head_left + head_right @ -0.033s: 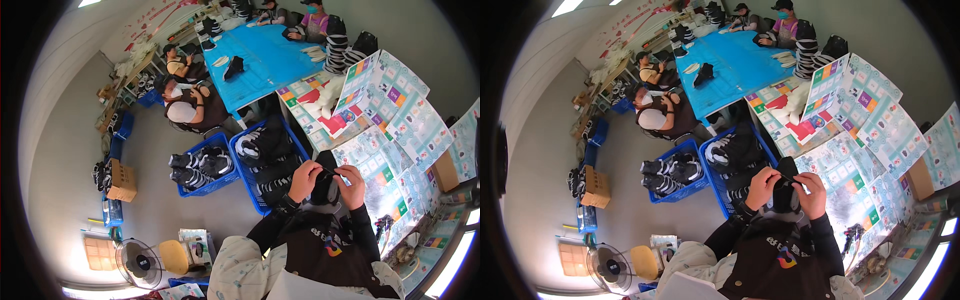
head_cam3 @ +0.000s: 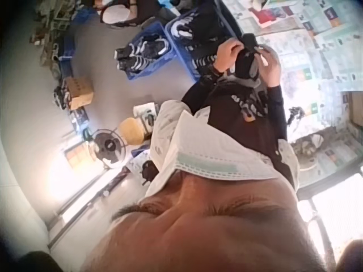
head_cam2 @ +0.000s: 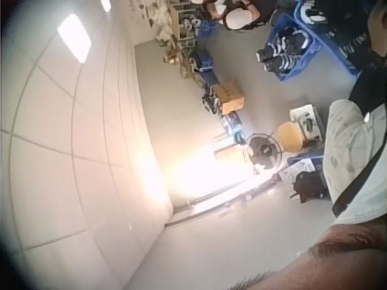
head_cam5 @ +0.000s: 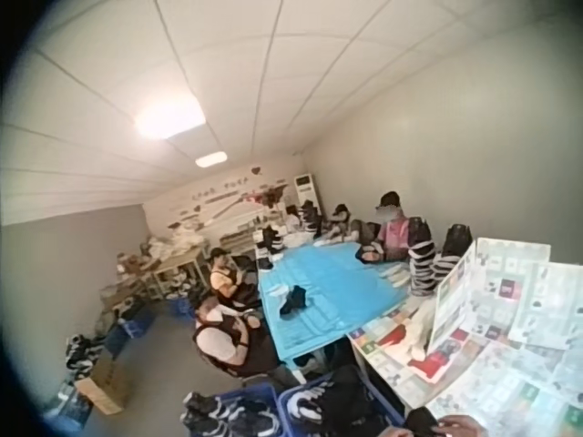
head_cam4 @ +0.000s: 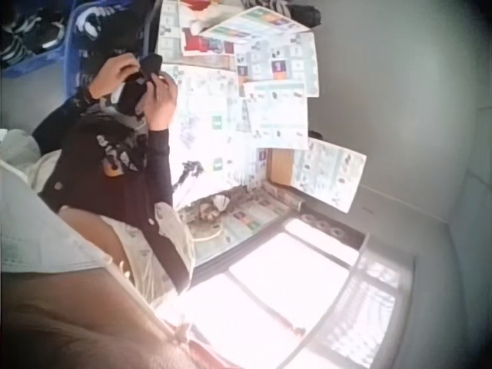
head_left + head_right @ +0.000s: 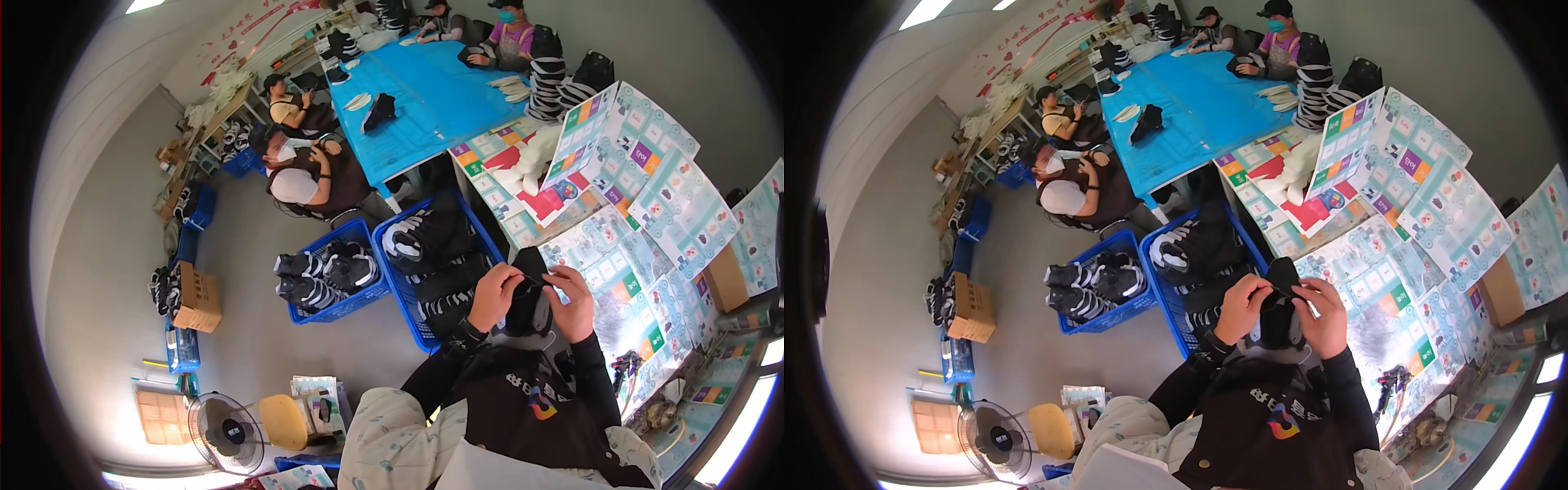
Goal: The person picks up a shoe upper from a blue bin and places it onto a table. Using a handheld applicator tool, they apply a substance to the edges of the component before placing it back into a bin.
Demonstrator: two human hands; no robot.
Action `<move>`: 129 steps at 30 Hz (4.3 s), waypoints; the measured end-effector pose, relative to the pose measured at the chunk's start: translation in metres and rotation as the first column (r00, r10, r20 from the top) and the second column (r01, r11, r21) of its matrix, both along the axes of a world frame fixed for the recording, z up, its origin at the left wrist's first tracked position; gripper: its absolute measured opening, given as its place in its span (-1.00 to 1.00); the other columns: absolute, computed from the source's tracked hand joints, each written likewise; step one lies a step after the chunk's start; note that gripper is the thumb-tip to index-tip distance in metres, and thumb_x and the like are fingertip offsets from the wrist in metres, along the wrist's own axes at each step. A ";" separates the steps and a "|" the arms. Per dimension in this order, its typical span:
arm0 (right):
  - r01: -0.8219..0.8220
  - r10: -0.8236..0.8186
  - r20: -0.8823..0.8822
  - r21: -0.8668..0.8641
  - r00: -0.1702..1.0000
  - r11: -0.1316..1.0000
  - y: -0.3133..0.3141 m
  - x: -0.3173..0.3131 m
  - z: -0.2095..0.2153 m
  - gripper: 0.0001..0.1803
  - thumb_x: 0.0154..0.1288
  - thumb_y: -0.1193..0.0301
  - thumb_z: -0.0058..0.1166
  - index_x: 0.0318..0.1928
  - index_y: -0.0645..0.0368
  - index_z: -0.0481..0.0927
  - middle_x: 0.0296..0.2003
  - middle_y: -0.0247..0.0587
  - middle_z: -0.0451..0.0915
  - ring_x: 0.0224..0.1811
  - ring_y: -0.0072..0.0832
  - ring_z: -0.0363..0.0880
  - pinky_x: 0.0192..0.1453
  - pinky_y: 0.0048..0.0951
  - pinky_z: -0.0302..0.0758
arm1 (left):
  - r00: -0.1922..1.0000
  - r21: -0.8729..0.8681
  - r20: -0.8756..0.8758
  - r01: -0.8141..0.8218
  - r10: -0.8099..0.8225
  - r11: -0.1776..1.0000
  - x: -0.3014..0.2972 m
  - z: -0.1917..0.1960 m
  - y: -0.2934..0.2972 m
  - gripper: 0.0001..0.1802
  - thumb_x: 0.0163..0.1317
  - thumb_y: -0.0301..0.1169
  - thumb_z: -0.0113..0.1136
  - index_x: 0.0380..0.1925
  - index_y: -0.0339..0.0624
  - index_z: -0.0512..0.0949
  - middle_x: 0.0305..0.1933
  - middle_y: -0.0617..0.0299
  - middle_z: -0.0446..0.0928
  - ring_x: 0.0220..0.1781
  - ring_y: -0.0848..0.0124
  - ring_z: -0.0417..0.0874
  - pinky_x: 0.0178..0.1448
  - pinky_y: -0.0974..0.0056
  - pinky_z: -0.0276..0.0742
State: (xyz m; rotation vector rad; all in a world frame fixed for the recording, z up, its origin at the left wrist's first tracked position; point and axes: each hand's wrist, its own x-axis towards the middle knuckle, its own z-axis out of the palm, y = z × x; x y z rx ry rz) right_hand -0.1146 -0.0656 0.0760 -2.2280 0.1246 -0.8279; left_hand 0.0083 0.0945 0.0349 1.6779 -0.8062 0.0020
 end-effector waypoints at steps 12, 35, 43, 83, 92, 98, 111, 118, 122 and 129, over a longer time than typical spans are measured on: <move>-0.285 0.285 0.059 -0.018 0.957 0.958 0.042 0.017 0.084 -0.35 0.20 0.73 0.17 0.35 0.55 0.40 0.46 0.23 0.36 -0.04 -0.10 0.71 0.19 -0.20 0.62 | 0.999 -0.024 0.002 -0.053 0.053 0.998 0.014 -0.009 0.011 -0.96 0.33 -0.59 0.28 -0.27 -0.34 0.60 -0.32 0.02 0.57 -0.31 0.11 0.64 -0.21 0.20 0.52; -0.228 0.564 -0.329 0.676 0.758 0.700 -0.048 0.031 -0.040 -0.89 0.50 0.55 0.11 -0.03 0.29 0.57 -0.28 -0.40 0.58 -0.19 -0.66 0.49 -0.01 -0.51 0.48 | 0.737 0.007 -0.558 0.463 -0.380 0.886 0.044 -0.016 0.034 -0.77 0.57 -0.36 0.15 -0.20 -0.34 0.58 -0.28 0.42 0.50 -0.19 0.66 0.41 -0.05 0.44 0.40; -0.314 0.376 -0.019 0.510 0.926 0.800 0.035 0.067 0.047 -0.56 0.52 0.51 0.10 0.35 0.19 0.48 -0.33 -0.32 0.60 -0.24 -0.52 0.62 -0.04 -0.35 0.57 | 0.758 -0.047 -0.642 0.107 -0.112 0.993 0.055 -0.057 0.041 -0.72 0.63 -0.33 0.00 -0.15 -0.30 0.59 -0.31 0.33 0.50 -0.24 0.53 0.44 -0.09 0.34 0.42; 0.394 -0.486 -0.074 -0.488 0.871 0.779 0.006 0.037 -0.042 -0.50 0.01 0.63 0.22 0.05 0.12 0.72 -0.12 -0.26 0.58 -0.02 -0.25 0.62 -0.15 -0.22 0.65 | 0.869 0.074 -0.364 0.384 -0.334 0.920 0.072 -0.074 -0.085 -0.69 0.52 -0.27 0.13 -0.15 -0.38 0.56 -0.26 -0.12 0.65 -0.13 -0.13 0.69 0.00 -0.01 0.56; 0.856 -0.853 -0.281 -0.154 0.440 0.493 -0.126 -0.143 -0.169 -0.71 0.50 0.39 0.13 0.13 0.18 0.73 -0.11 0.13 0.77 -0.08 0.00 0.79 0.04 -0.13 0.66 | 0.479 -0.050 -0.707 0.700 -0.520 0.712 -0.004 -0.092 -0.077 -0.23 0.44 -0.19 0.38 0.48 -0.39 0.31 0.37 0.05 0.53 0.33 0.39 0.53 0.38 0.30 0.44; 0.870 -0.662 -0.648 0.001 0.376 0.493 -0.153 -0.216 -0.231 -0.58 0.48 0.18 0.22 0.20 0.14 0.69 -0.21 0.10 0.78 -0.20 -0.09 0.81 -0.09 -0.17 0.67 | 0.904 0.435 -0.298 0.414 -0.306 0.800 -0.064 -0.078 -0.153 -0.58 0.34 -0.10 0.39 -0.19 -0.32 0.72 -0.37 -0.20 0.68 -0.30 -0.07 0.76 -0.22 0.03 0.60; 0.850 -0.650 -0.751 -0.266 0.113 0.455 -0.143 -0.361 -0.301 -0.23 0.08 0.43 0.39 0.30 0.34 0.38 0.28 0.24 0.34 0.33 0.19 0.39 0.37 0.00 0.49 | 0.720 0.745 0.262 0.272 -0.643 0.609 -0.128 -0.056 -0.305 -0.68 0.44 -0.49 0.09 0.14 -0.30 0.60 -0.04 -0.21 0.69 0.02 -0.21 0.69 0.04 -0.13 0.59; 0.794 -0.651 -0.758 -0.415 -0.033 0.443 -0.182 -0.348 -0.342 -0.34 0.19 0.51 0.25 0.32 0.24 0.38 0.20 0.26 0.40 0.10 0.20 0.66 0.00 -0.12 0.75 | 0.625 0.801 0.218 0.325 -0.750 0.503 -0.152 -0.073 -0.353 -0.72 0.46 -0.45 0.09 0.09 -0.31 0.59 -0.02 -0.19 0.69 -0.01 -0.17 0.71 0.02 -0.12 0.61; 0.785 -0.560 -0.827 -0.316 0.047 0.533 -0.203 -0.345 -0.325 -0.57 0.20 0.50 0.24 0.09 0.10 0.46 0.04 0.18 0.43 -0.04 0.12 0.71 -0.12 -0.14 0.75 | 0.546 0.771 0.222 0.409 -0.808 0.488 -0.150 -0.086 -0.369 -0.66 0.44 -0.33 0.20 0.10 -0.30 0.61 -0.06 -0.10 0.71 -0.03 -0.08 0.74 -0.03 -0.06 0.65; 0.963 -0.570 -0.817 -0.078 0.088 0.260 -0.229 -0.358 -0.302 -0.61 0.23 0.28 0.14 0.05 0.14 0.63 -0.12 0.18 0.72 -0.07 0.10 0.73 0.08 0.06 0.63 | 0.585 0.804 0.073 0.445 -0.807 0.395 -0.153 -0.085 -0.360 -0.48 0.47 0.03 0.19 0.05 -0.25 0.64 -0.10 -0.08 0.72 -0.09 -0.10 0.74 -0.07 -0.09 0.63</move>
